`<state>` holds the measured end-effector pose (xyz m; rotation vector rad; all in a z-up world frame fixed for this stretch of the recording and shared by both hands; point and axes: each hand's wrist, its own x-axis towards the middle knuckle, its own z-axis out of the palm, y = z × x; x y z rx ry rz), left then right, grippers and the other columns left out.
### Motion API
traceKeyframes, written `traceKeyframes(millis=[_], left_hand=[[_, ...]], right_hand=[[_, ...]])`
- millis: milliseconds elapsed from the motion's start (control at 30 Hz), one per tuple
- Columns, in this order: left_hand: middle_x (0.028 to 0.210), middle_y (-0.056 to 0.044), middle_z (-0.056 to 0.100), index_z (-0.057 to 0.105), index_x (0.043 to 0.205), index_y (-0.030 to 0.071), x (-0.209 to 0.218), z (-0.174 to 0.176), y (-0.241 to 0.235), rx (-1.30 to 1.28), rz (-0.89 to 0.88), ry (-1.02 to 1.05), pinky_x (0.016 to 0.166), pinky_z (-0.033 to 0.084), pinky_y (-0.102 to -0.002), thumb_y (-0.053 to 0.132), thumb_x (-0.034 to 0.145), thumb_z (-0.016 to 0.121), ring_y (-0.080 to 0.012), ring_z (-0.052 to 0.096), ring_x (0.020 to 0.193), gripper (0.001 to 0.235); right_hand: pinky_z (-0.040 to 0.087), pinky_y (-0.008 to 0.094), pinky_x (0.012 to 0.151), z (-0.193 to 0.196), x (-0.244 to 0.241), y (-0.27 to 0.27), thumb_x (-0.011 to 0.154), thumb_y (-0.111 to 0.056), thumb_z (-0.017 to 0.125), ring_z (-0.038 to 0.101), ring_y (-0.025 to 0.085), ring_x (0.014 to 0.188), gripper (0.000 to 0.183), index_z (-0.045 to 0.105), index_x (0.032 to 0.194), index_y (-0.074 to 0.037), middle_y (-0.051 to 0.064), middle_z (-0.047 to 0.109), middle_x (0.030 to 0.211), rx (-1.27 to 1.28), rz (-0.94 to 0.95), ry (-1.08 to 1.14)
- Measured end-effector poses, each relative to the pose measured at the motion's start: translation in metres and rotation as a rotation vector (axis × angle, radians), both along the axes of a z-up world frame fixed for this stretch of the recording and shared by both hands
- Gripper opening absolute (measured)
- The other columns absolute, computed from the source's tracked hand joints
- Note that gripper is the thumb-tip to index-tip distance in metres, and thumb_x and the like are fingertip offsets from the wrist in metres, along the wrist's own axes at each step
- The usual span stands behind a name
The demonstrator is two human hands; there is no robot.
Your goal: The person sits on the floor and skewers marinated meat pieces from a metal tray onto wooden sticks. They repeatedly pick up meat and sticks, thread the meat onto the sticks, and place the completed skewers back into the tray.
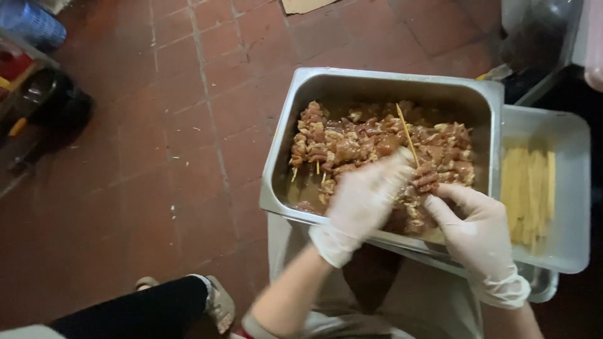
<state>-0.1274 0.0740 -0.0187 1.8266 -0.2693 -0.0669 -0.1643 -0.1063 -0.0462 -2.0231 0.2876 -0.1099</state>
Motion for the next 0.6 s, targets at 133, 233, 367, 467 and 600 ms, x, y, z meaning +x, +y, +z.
traceKeyframes(millis=[133,233,367,467,600], left_hand=[[0.116,-0.01,0.077,0.071,0.124,0.012,0.06,-0.02,0.032,0.445,0.081,-0.235,0.091,0.065,-0.034,0.011,0.1,0.061,-0.0222,0.08,0.098,0.027],[0.085,-0.009,0.075,0.071,0.097,0.011,0.098,-0.057,0.032,1.199,-0.035,-0.098,0.062,0.063,-0.048,-0.008,0.094,0.051,-0.032,0.075,0.079,0.028],[0.087,-0.009,0.076,0.075,0.1,0.005,0.108,-0.061,0.026,1.263,-0.206,-0.064,0.061,0.065,-0.042,-0.009,0.098,0.054,-0.0268,0.076,0.075,0.025],[0.092,-0.009,0.079,0.077,0.097,0.006,0.098,-0.035,0.04,0.828,-0.107,0.006,0.08,0.062,-0.038,0.003,0.095,0.058,-0.0228,0.075,0.084,0.019],[0.113,-0.027,0.075,0.066,0.128,-0.008,0.047,0.024,0.043,-0.522,-0.002,0.427,0.089,0.067,-0.041,0.001,0.099,0.053,-0.0315,0.077,0.097,0.033]], right_hand=[[0.056,0.026,0.075,0.005,0.001,0.003,0.089,-0.009,0.078,0.068,0.013,0.079,0.017,0.079,0.104,0.0,0.009,0.077,0.087,0.126,-0.052,0.084],[0.059,0.026,0.08,0.005,-0.002,0.005,0.092,-0.003,0.076,0.07,0.015,0.083,0.014,0.077,0.105,0.001,0.011,0.076,0.092,0.11,0.016,-0.076],[0.059,0.025,0.076,0.009,-0.004,0.005,0.094,-0.002,0.074,0.071,0.015,0.078,0.005,0.077,0.098,0.0,0.01,0.076,0.085,0.133,0.029,-0.072],[0.058,0.026,0.077,0.014,-0.008,0.004,0.093,-0.004,0.072,0.068,0.013,0.078,0.006,0.078,0.093,-0.001,0.007,0.076,0.083,0.061,0.082,-0.087],[0.057,0.028,0.086,-0.015,-0.009,-0.008,0.089,-0.004,0.078,0.069,0.016,0.09,0.013,0.077,0.101,0.001,0.01,0.077,0.099,-0.023,0.116,-0.183]])
